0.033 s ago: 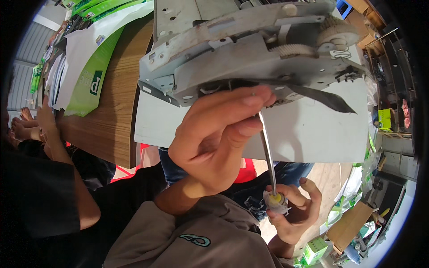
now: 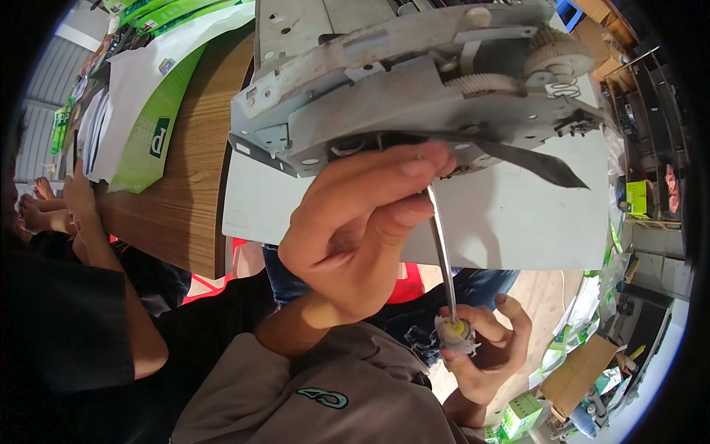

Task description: The person uses a screwdriver to loosen and remove screws from a large metal printer component on a table.

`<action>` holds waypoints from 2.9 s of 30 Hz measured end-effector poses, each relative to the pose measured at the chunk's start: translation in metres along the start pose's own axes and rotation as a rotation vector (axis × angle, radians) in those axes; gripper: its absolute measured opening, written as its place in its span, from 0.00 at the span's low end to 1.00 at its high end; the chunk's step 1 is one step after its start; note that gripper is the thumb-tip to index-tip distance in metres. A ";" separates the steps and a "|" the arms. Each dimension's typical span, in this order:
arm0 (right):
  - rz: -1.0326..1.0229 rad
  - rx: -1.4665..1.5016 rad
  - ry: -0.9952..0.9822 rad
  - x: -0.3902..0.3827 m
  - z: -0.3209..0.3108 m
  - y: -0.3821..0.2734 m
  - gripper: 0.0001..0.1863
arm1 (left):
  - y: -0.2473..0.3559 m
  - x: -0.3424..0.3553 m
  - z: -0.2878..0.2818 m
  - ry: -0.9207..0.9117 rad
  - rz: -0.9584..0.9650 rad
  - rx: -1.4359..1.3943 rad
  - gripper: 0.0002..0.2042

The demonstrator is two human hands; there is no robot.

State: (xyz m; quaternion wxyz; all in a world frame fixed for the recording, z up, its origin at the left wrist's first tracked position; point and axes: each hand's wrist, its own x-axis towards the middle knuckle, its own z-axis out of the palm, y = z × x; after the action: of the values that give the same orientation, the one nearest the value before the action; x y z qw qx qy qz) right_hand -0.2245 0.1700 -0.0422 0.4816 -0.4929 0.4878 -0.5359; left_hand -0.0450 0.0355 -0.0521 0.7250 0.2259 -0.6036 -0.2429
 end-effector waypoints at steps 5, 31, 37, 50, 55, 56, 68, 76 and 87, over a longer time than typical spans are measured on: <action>-0.035 -0.003 -0.001 0.002 0.003 0.003 0.38 | 0.001 0.002 0.003 0.034 0.005 -0.028 0.15; -0.486 -0.231 0.501 0.138 0.028 -0.026 0.28 | 0.007 0.003 0.014 0.155 -0.003 0.052 0.09; -0.512 -0.249 0.534 0.151 0.028 -0.022 0.29 | 0.007 0.000 0.004 0.027 0.018 0.217 0.06; -0.500 -0.087 0.465 0.170 0.013 -0.015 0.35 | 0.004 0.003 0.004 0.037 0.150 0.272 0.09; -0.495 -0.044 0.443 0.171 0.014 -0.016 0.35 | 0.008 0.000 -0.006 -0.003 0.206 0.413 0.13; -0.500 -0.045 0.452 0.171 0.014 -0.015 0.36 | 0.009 -0.007 -0.013 -0.039 0.226 0.504 0.16; -0.535 -0.042 0.463 0.169 0.018 -0.017 0.37 | 0.027 -0.025 -0.019 0.113 -0.257 0.848 0.47; -0.557 -0.055 0.481 0.169 0.017 -0.020 0.37 | 0.023 -0.036 -0.009 0.146 -0.370 0.680 0.44; -0.602 -0.094 0.488 0.164 0.027 -0.031 0.26 | 0.020 -0.035 -0.008 0.219 -0.331 0.462 0.41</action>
State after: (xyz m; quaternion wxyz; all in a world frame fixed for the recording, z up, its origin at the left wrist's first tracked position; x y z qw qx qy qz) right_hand -0.2071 0.0071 -0.0007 0.1496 -0.4935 0.4455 -0.7318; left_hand -0.0411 0.0734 -0.0674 0.6658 0.5048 -0.5163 -0.1882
